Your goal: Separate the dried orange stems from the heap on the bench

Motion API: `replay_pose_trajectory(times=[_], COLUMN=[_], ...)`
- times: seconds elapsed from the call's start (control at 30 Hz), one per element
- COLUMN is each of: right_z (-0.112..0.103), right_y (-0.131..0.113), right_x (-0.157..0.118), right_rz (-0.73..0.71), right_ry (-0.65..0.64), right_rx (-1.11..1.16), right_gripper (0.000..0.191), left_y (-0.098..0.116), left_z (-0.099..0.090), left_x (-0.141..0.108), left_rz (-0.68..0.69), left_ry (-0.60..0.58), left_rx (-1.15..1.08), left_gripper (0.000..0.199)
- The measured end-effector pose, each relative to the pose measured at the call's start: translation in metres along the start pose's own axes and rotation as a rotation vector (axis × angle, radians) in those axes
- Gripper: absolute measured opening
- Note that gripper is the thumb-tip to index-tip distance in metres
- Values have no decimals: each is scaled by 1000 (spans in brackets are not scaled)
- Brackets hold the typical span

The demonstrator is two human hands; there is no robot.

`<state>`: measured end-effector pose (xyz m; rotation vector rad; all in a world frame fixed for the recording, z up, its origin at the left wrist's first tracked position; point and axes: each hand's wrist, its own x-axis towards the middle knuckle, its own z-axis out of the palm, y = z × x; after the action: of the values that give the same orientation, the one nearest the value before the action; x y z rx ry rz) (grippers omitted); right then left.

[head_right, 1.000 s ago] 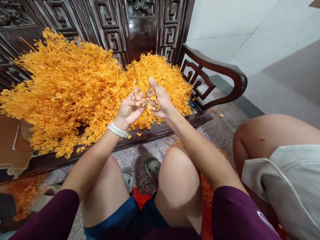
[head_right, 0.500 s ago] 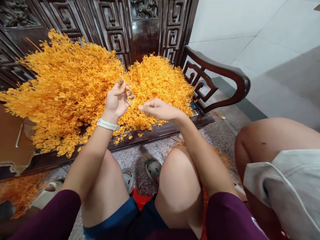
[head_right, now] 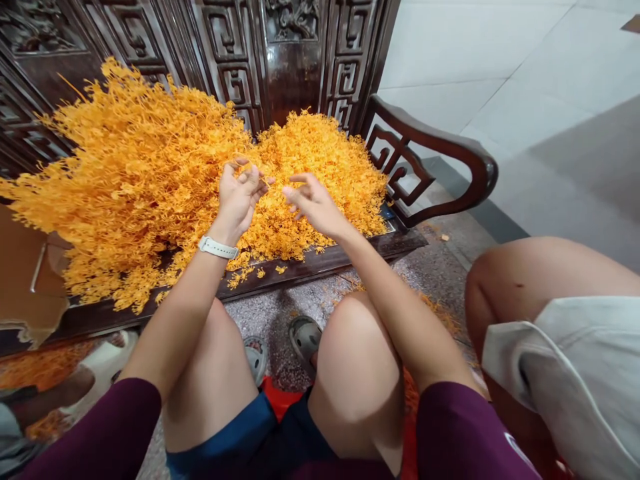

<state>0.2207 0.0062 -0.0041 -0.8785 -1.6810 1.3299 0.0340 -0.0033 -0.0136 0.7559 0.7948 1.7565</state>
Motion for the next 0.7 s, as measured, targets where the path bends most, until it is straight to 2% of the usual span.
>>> replay_pose_trajectory(times=[0.03,0.1,0.27,0.4,0.47,0.5,0.57,0.6,0.63,0.67,0.7], right_z=[7,15,12,15,29,38,59,68,75,78,78], right_y=[0,0,9,0,-13,-22,-39,-46,-52,-55,-56], right_x=[-2,-4,6,1,-13,-22,-40,-47,-51,-53,-51], right_rz=[-5,-30,-48,-2,-4,-15,-67,-116,-176,-235,-278], right_ry=[-62,-103,-40,-108,-276,-430,-842,-1029,-1142,-1156,-1068], right_rx=[-16,-17,28,-60,-161,-211,-266,-248,-209,-166,-134], right_gripper=[55,57,49,42,32,27,19,16,13,12,12], left_y=[-2,-3,-5,-14,-16,-15,-9,-3,3,9,15], left_z=[3,8,13,10,3,-4,-18,-25,-31,-36,-39], left_x=[-2,-7,-16,-7,7,16,33,39,42,42,40], left_rz=[-3,-6,14,7,5,2,-13,-25,-39,-51,-63], left_ry=[-1,-11,-86,1,111,180,282,286,257,207,145], left_rx=[6,23,39,24,10,2,-15,-24,-30,-31,-30], left_gripper=[51,49,55,53,47,46,44,43,41,39,36])
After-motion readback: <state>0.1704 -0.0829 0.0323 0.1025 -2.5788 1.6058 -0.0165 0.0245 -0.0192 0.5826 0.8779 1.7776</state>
